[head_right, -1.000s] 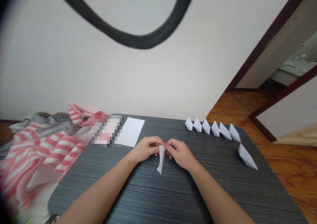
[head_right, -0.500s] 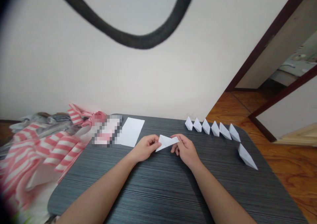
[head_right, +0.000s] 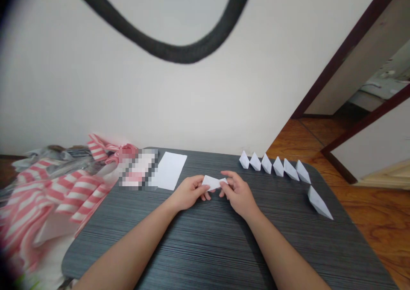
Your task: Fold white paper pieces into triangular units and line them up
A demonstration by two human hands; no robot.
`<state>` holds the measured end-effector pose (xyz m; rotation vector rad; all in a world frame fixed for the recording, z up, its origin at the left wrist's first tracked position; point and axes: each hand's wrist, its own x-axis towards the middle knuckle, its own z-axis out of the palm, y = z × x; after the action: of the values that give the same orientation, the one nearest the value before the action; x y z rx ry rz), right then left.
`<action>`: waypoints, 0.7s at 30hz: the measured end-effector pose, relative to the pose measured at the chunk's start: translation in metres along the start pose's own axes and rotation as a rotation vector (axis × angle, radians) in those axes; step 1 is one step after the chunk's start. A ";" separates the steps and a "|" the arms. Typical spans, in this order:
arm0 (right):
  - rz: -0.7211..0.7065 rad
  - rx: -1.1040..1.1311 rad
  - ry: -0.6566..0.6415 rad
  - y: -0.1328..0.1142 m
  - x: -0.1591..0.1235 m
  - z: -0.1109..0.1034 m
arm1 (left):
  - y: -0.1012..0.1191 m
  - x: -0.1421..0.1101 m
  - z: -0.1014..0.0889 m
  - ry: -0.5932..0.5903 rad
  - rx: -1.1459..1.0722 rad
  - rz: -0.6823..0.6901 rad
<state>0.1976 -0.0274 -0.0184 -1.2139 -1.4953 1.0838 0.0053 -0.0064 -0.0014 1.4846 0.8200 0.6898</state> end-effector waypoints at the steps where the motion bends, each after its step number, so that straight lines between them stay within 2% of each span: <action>1: -0.017 -0.003 0.004 0.000 0.000 0.000 | -0.001 0.000 0.000 -0.001 -0.018 -0.007; 6: -0.090 -0.039 0.062 0.003 0.000 -0.001 | -0.003 0.000 -0.002 0.008 -0.010 0.001; 16: -0.083 -0.159 0.047 0.006 0.001 -0.003 | -0.004 0.000 -0.002 0.012 0.019 0.002; 21: -0.108 -0.271 0.034 -0.001 0.000 -0.005 | -0.003 -0.001 -0.001 0.013 0.001 0.004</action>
<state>0.2020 -0.0267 -0.0166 -1.3103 -1.7007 0.8041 0.0035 -0.0061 -0.0044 1.4846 0.8276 0.7027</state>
